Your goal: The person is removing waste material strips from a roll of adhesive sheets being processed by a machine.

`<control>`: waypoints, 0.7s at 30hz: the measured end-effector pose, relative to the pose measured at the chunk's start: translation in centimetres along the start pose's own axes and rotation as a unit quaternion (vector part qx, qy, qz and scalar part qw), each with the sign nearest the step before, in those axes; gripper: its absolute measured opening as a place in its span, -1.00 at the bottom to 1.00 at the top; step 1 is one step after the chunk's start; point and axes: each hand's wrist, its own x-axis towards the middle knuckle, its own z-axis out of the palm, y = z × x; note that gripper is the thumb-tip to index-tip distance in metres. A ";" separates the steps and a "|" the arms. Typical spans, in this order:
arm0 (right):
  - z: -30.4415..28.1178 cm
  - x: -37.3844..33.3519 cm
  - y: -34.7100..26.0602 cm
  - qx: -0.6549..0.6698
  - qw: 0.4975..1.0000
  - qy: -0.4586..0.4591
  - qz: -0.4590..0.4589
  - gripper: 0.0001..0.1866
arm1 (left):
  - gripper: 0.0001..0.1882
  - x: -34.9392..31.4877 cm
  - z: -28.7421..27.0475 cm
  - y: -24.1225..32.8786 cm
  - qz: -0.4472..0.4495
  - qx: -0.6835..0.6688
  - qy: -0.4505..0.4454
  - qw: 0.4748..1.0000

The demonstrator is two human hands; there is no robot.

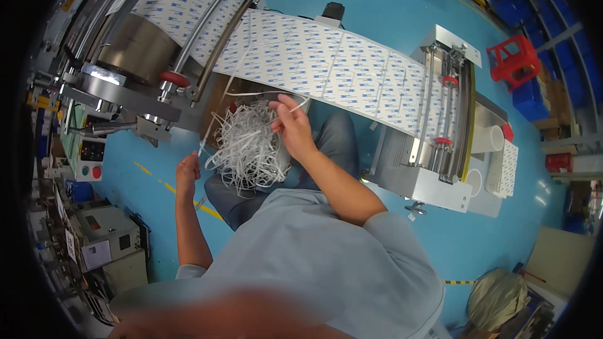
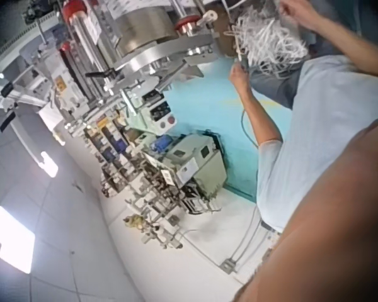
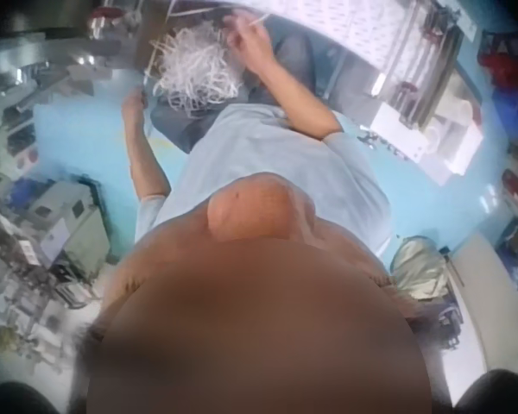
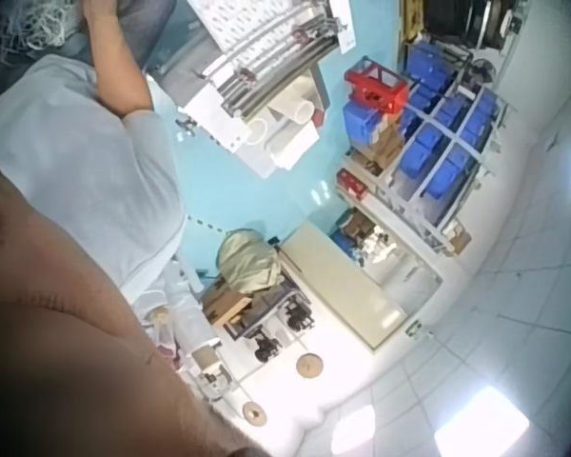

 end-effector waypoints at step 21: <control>5.9 2.8 7.7 -0.154 0.963 -0.180 0.127 -0.63 | -0.64 -0.2 -2.2 -3.1 -0.105 -0.003 -0.136 0.985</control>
